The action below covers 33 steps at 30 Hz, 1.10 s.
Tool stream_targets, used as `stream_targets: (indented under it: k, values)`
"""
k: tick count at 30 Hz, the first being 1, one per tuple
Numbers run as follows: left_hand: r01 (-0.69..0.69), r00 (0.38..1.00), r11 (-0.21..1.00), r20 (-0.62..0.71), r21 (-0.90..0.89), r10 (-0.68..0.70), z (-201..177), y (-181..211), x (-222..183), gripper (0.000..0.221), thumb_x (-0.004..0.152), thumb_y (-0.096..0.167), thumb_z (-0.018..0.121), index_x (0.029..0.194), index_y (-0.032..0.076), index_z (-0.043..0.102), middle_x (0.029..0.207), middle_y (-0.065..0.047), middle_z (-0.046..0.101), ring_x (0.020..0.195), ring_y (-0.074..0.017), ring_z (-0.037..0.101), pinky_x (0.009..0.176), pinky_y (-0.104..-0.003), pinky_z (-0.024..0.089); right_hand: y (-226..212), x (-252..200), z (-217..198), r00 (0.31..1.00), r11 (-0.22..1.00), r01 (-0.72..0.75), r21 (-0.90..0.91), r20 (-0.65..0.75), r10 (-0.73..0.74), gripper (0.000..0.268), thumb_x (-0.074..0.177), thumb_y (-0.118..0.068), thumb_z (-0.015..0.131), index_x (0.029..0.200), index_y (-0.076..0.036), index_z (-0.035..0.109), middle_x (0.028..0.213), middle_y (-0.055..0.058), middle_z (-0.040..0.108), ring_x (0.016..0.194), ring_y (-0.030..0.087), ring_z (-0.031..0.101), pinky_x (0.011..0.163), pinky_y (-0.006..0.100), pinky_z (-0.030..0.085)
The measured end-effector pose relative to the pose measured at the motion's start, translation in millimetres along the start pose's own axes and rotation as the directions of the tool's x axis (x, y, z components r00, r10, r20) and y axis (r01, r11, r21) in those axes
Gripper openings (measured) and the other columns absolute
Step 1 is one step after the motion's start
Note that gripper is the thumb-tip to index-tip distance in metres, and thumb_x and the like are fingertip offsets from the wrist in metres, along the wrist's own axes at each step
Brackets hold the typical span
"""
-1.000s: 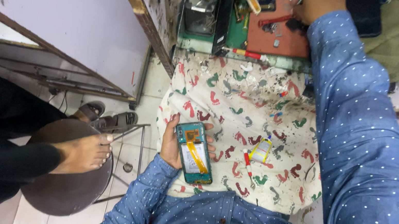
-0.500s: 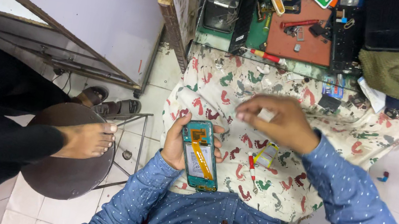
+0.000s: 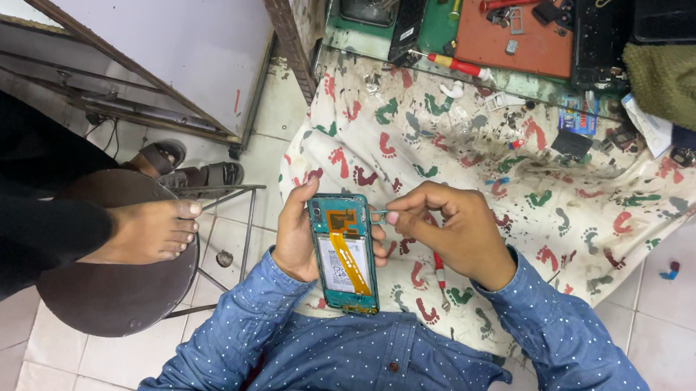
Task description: The person uses a screwdriver to adjust internal components of a disassembled smartphone, then applies adhesive along the frame edges and reattaches the back cover. The person presses the edges to secure the assembly and inspects the device.
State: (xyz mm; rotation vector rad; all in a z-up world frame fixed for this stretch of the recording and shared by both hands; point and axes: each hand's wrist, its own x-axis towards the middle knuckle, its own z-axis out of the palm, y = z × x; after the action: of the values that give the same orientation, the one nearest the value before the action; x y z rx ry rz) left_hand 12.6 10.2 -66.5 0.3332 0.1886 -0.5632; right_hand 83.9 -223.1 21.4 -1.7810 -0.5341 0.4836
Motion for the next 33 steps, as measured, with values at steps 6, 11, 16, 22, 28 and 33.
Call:
stream_targets:
  k: [6, 11, 16, 22, 28, 33]
  values:
    - [0.013, 1.0, 0.999, 0.015, 0.051, -0.014, 3.3, 0.2, 2.1, 0.093, 0.096, 0.072, 0.034, 0.131, -0.011, 0.059, 0.117, -0.031, 0.068, 0.103, -0.0469, 0.07, 0.096, -0.06, 0.056, -9.2, -2.3, 1.8, 0.995, 0.99, 0.058, -0.128, -0.069, -0.067, 0.016, 0.089, -0.014, 0.077, 0.103, -0.006, 0.08, 0.076, 0.001, 0.073, 0.066, 0.006, 0.057, 0.061, 0.024, 0.046]
    - [0.004, 1.0, 0.997, -0.002, 0.077, -0.004, 2.5, -1.7, 3.7, 0.094, 0.096, 0.072, 0.034, 0.131, -0.012, 0.059, 0.117, -0.031, 0.068, 0.103, -0.0469, 0.07, 0.095, -0.06, 0.056, -11.7, -5.1, 4.0, 0.993, 0.983, 0.007, -0.184, -0.117, -0.028, 0.015, 0.09, -0.016, 0.077, 0.101, -0.007, 0.081, 0.078, 0.002, 0.075, 0.064, 0.006, 0.06, 0.059, 0.024, 0.047]
    - [0.015, 1.0, 0.998, -0.012, 0.067, -0.014, 1.2, -2.7, 4.6, 0.092, 0.096, 0.071, 0.035, 0.133, -0.011, 0.058, 0.118, -0.031, 0.068, 0.104, -0.0469, 0.07, 0.096, -0.06, 0.056, -9.7, -6.1, 3.8, 0.991, 0.986, 0.038, -0.161, -0.122, -0.058, 0.015, 0.091, -0.016, 0.077, 0.102, -0.006, 0.08, 0.083, 0.002, 0.077, 0.067, 0.006, 0.062, 0.06, 0.024, 0.049]
    - [0.027, 0.999, 0.998, 0.02, 0.048, -0.028, 0.8, -4.6, 2.8, 0.091, 0.098, 0.07, 0.035, 0.134, -0.011, 0.057, 0.119, -0.031, 0.068, 0.105, -0.0488, 0.069, 0.097, -0.061, 0.055, -5.9, -10.3, 4.4, 0.99, 0.99, 0.035, -0.135, -0.133, -0.053, 0.015, 0.091, -0.016, 0.077, 0.101, -0.006, 0.08, 0.088, 0.003, 0.079, 0.07, 0.005, 0.066, 0.063, 0.023, 0.051]
    - [0.041, 0.999, 0.998, -0.008, 0.039, -0.041, 1.6, -4.9, 1.4, 0.091, 0.098, 0.068, 0.035, 0.136, -0.011, 0.056, 0.119, -0.032, 0.066, 0.106, -0.0488, 0.069, 0.1, -0.062, 0.054, -4.5, -14.4, 8.0, 0.986, 0.993, 0.045, -0.107, -0.154, -0.061, 0.015, 0.092, -0.015, 0.076, 0.103, -0.005, 0.079, 0.091, 0.003, 0.079, 0.074, 0.006, 0.067, 0.067, 0.023, 0.053]
    - [0.02, 1.0, 0.997, 0.021, 0.08, -0.022, 2.1, -6.6, 0.0, 0.083, 0.1, 0.066, 0.034, 0.138, -0.006, 0.055, 0.12, -0.034, 0.066, 0.105, -0.0495, 0.068, 0.099, -0.062, 0.054, -2.4, -15.4, 8.4, 0.982, 0.987, 0.074, -0.143, -0.16, -0.097, 0.016, 0.091, -0.015, 0.077, 0.103, -0.004, 0.079, 0.093, 0.005, 0.08, 0.078, 0.008, 0.071, 0.071, 0.024, 0.055]
